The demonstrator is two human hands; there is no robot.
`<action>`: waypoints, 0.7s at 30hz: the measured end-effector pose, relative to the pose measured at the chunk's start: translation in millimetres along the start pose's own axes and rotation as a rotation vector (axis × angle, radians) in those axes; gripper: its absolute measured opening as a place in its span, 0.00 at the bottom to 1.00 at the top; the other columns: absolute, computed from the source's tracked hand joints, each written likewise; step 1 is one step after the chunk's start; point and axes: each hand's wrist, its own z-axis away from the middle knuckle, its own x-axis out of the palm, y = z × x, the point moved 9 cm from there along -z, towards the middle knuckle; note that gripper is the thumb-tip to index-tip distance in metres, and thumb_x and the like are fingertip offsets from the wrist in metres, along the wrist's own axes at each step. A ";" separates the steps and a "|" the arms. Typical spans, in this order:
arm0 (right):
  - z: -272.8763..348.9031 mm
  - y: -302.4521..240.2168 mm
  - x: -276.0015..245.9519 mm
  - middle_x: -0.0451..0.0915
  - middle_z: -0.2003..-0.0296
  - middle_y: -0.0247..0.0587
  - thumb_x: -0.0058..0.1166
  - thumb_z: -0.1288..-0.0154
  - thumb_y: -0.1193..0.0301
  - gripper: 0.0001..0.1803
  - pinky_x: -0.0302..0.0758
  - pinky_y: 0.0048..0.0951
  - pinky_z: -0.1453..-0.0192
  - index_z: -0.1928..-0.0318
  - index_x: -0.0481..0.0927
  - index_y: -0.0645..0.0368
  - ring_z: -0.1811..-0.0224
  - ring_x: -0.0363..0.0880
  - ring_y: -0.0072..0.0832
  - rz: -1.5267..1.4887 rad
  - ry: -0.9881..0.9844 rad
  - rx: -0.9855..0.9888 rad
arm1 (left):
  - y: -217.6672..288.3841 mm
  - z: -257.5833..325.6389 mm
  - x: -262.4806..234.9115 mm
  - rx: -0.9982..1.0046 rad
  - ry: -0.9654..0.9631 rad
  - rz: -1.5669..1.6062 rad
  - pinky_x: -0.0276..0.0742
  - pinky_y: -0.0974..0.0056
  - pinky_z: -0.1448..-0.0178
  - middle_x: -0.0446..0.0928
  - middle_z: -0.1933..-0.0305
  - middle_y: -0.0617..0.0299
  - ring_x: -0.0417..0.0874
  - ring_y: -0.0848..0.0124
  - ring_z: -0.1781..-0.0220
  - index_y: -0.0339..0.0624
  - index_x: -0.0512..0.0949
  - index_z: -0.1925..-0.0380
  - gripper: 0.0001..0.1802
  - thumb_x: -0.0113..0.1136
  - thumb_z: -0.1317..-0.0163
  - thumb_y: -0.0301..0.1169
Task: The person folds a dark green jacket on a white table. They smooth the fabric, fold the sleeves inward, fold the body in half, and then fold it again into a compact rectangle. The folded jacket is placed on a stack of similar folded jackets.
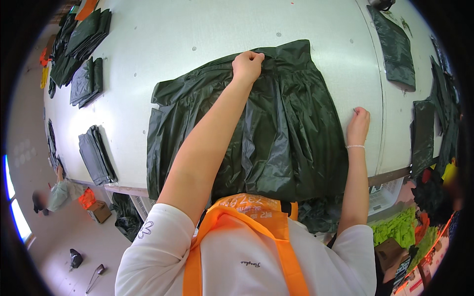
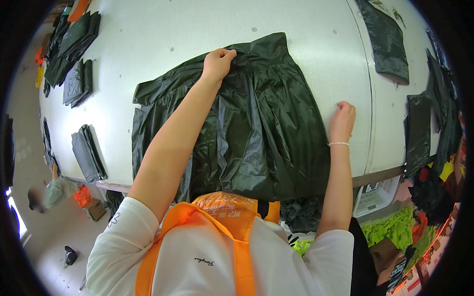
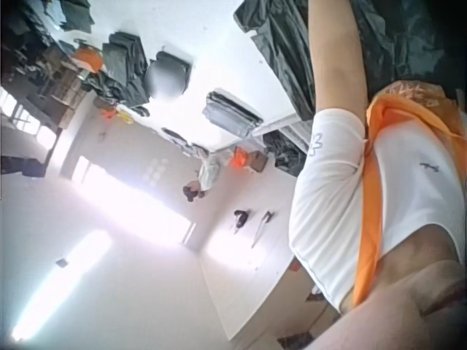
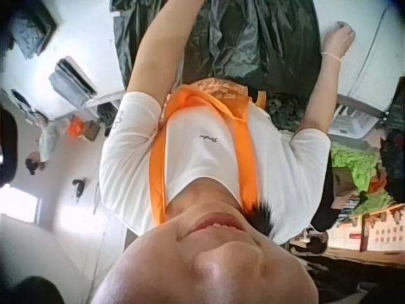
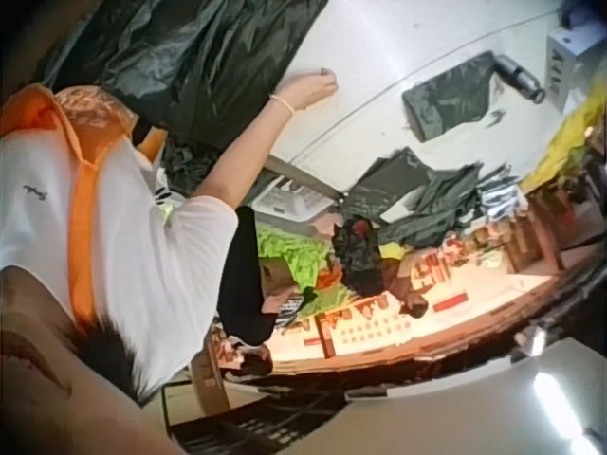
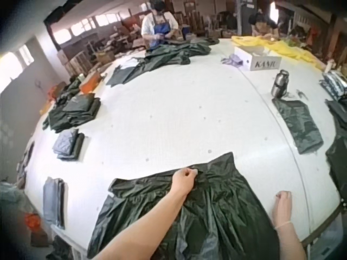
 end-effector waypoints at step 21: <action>-89.5 -279.7 50.7 0.77 0.66 0.41 0.59 0.43 0.68 0.09 0.74 0.38 0.61 0.64 0.80 0.58 0.63 0.77 0.41 -0.071 -0.462 -0.393 | -9.3 -4.1 3.3 -0.106 -0.033 0.183 0.68 0.69 0.58 0.77 0.70 0.65 0.71 0.77 0.66 0.36 0.80 0.69 0.14 0.59 0.39 0.38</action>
